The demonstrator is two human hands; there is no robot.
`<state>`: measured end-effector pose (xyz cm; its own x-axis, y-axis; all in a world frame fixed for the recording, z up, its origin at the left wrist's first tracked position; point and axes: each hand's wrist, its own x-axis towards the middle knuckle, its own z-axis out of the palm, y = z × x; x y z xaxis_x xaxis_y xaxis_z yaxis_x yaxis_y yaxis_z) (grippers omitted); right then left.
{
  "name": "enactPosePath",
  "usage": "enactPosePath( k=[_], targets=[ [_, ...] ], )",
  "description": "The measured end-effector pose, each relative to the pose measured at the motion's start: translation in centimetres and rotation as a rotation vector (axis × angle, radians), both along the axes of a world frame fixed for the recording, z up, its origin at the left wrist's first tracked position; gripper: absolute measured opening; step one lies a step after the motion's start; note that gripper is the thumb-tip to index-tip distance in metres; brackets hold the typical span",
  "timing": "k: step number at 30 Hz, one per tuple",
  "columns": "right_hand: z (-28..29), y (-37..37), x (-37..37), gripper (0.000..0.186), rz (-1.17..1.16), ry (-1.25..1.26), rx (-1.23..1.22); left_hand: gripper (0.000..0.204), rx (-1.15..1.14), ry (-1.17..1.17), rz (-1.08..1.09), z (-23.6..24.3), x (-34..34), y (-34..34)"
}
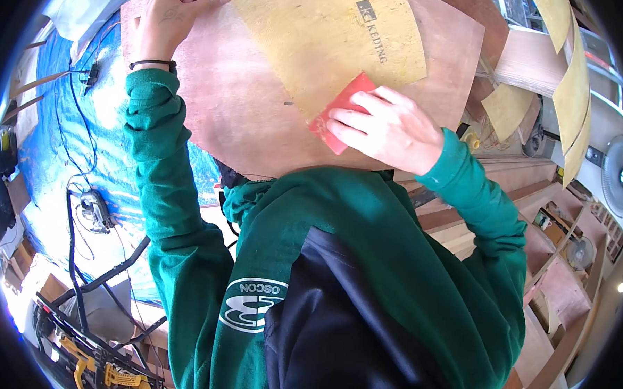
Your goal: The person applies a yellow liquid finish to a rectangular piece of wood using a red sanding block. They spread the liquid across the surface, then pour more from a metal can onto the block to continue the application. The person moves around the workshop, briefly handling other wood pieces before returning to the task.
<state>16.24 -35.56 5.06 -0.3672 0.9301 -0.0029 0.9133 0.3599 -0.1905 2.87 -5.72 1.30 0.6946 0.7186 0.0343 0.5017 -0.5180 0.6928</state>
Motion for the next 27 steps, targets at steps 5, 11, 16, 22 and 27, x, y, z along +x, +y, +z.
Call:
enactPosePath(
  k=[5, 11, 16, 22, 27],
  targets=[
    [1.7, -0.2, 1.6, 0.029, 0.0, -0.015, 0.031, 0.033, 0.008, -0.025, 0.01, -0.1, -0.1, 0.0],
    [0.2, 1.2, -0.6, 0.031, 0.048, -0.046, 0.039, 0.044, -0.029, 0.006, -0.057, -2.7, -1.8, 1.9],
    [0.4, -0.4, -0.2, 0.032, 0.034, -0.125, -0.063, 0.044, 0.034, -0.046, -0.148, -3.9, -1.1, 2.5],
    [4.8, -1.4, 2.7, 0.029, -0.223, -0.03, 0.131, 0.044, 0.023, -0.099, -0.104, -2.7, -0.8, 1.3],
    [5.6, -3.8, 6.8, 0.029, -0.89, 0.156, 0.187, 0.04, 0.005, 0.033, -0.012, -0.7, -0.7, 0.6]
  ],
)
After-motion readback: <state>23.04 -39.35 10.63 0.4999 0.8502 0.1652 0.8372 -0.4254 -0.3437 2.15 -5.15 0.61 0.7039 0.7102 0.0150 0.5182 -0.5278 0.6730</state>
